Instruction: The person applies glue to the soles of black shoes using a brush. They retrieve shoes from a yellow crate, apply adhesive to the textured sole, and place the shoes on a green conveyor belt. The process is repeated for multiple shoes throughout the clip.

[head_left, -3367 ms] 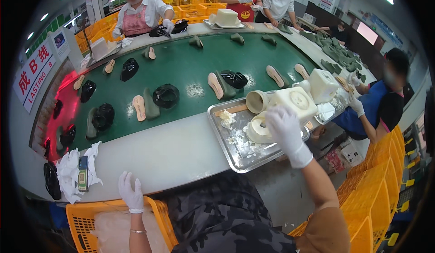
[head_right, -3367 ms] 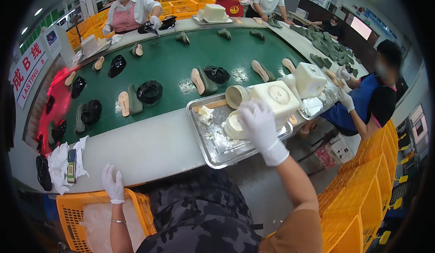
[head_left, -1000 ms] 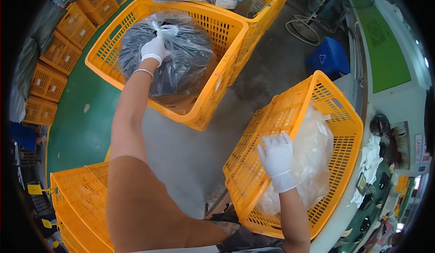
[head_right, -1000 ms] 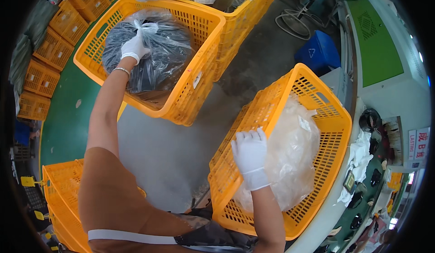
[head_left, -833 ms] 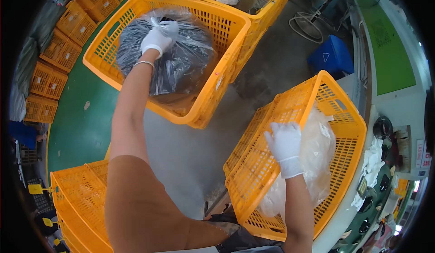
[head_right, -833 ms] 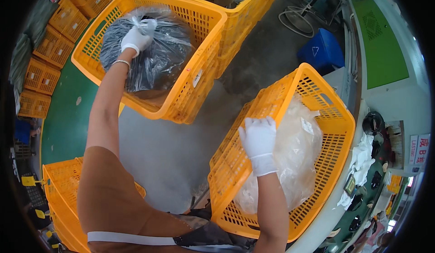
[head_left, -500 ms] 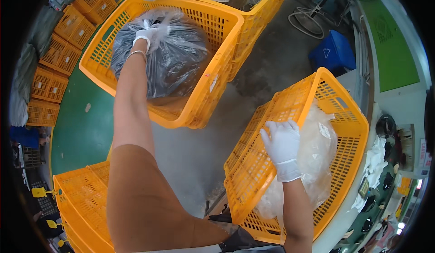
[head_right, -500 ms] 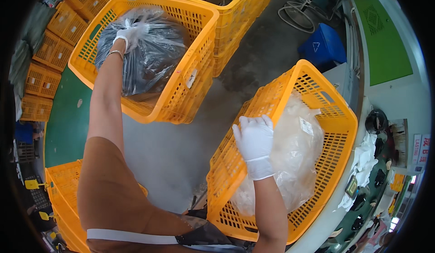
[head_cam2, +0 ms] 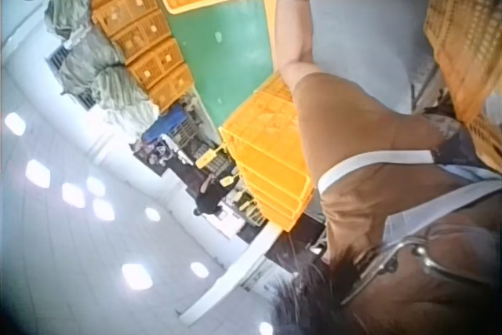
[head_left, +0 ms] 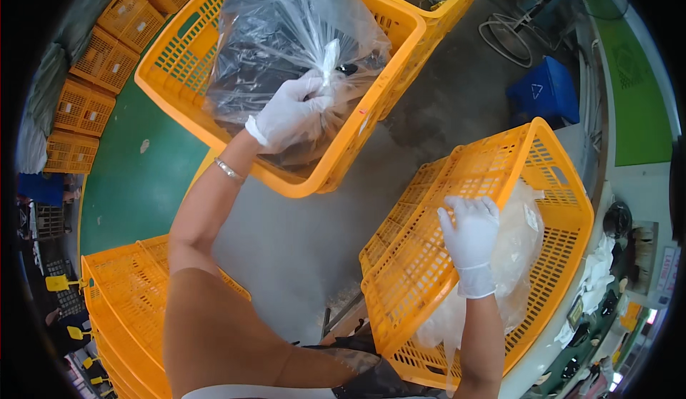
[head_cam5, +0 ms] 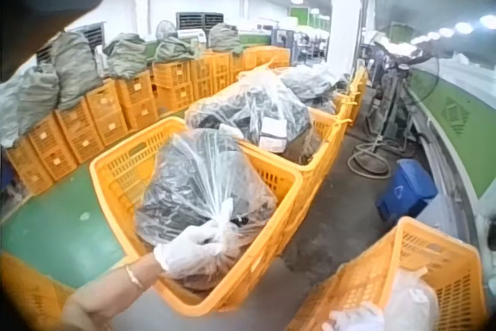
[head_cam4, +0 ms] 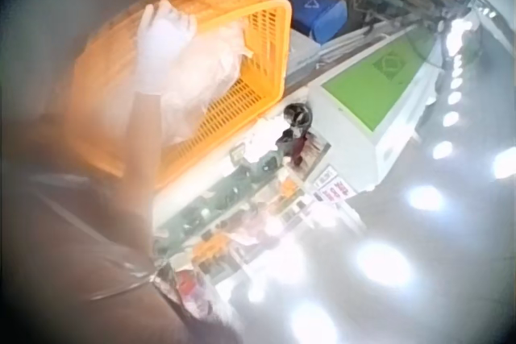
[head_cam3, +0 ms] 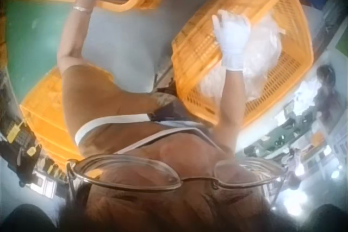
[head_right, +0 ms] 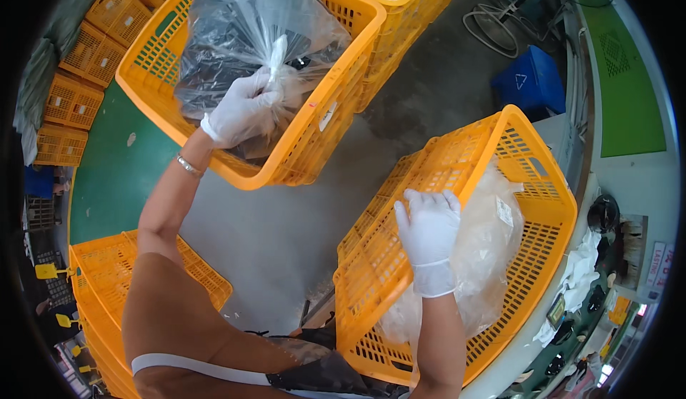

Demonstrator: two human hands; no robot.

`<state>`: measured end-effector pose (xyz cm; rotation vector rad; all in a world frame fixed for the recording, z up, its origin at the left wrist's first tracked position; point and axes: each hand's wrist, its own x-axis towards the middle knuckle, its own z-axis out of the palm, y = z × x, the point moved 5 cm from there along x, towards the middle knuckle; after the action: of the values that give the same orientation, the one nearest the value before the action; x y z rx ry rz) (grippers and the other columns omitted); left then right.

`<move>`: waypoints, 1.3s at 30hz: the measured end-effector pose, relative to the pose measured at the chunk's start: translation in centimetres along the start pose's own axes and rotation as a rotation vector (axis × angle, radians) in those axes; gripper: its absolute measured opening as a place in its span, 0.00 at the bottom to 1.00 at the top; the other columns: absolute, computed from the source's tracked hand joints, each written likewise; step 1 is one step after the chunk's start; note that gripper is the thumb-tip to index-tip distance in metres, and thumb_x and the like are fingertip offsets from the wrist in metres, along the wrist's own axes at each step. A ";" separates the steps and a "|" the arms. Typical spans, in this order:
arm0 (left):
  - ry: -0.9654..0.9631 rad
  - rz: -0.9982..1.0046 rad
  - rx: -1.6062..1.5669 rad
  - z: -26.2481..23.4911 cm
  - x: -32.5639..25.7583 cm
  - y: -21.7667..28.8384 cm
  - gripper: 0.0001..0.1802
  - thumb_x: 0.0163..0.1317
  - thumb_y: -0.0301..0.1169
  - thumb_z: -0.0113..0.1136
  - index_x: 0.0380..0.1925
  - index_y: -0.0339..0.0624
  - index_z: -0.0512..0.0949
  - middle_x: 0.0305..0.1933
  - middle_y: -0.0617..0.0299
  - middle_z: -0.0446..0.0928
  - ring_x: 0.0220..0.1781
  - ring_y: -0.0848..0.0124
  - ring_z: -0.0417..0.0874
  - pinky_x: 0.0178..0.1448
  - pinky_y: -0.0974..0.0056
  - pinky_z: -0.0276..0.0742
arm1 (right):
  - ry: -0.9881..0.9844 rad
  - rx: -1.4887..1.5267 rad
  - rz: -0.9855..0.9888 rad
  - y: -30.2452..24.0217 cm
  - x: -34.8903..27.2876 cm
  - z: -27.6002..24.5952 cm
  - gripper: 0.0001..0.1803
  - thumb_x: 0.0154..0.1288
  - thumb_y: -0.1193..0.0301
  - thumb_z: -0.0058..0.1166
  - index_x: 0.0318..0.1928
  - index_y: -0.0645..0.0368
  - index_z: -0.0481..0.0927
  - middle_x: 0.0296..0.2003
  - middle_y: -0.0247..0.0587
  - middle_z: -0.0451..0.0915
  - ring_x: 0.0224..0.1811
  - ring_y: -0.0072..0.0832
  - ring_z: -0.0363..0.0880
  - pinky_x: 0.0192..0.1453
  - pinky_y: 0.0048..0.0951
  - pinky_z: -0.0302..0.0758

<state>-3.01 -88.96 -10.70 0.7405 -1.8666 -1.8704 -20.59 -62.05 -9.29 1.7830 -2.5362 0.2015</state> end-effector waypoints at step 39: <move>-0.018 0.492 0.910 -0.6 -2.0 1.6 0.10 0.53 0.33 0.60 0.30 0.43 0.71 0.31 0.59 0.74 0.27 0.59 0.78 0.29 0.60 0.74 | -0.033 1.140 0.038 -14.2 16.7 0.3 0.15 0.64 0.74 0.47 0.19 0.63 0.68 0.14 0.27 0.63 0.18 0.11 0.57 0.20 0.20 0.58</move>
<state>-1.19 -88.23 -8.86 0.4266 -2.5998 -0.6867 -12.93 -82.42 -6.62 1.8973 -2.6262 1.9278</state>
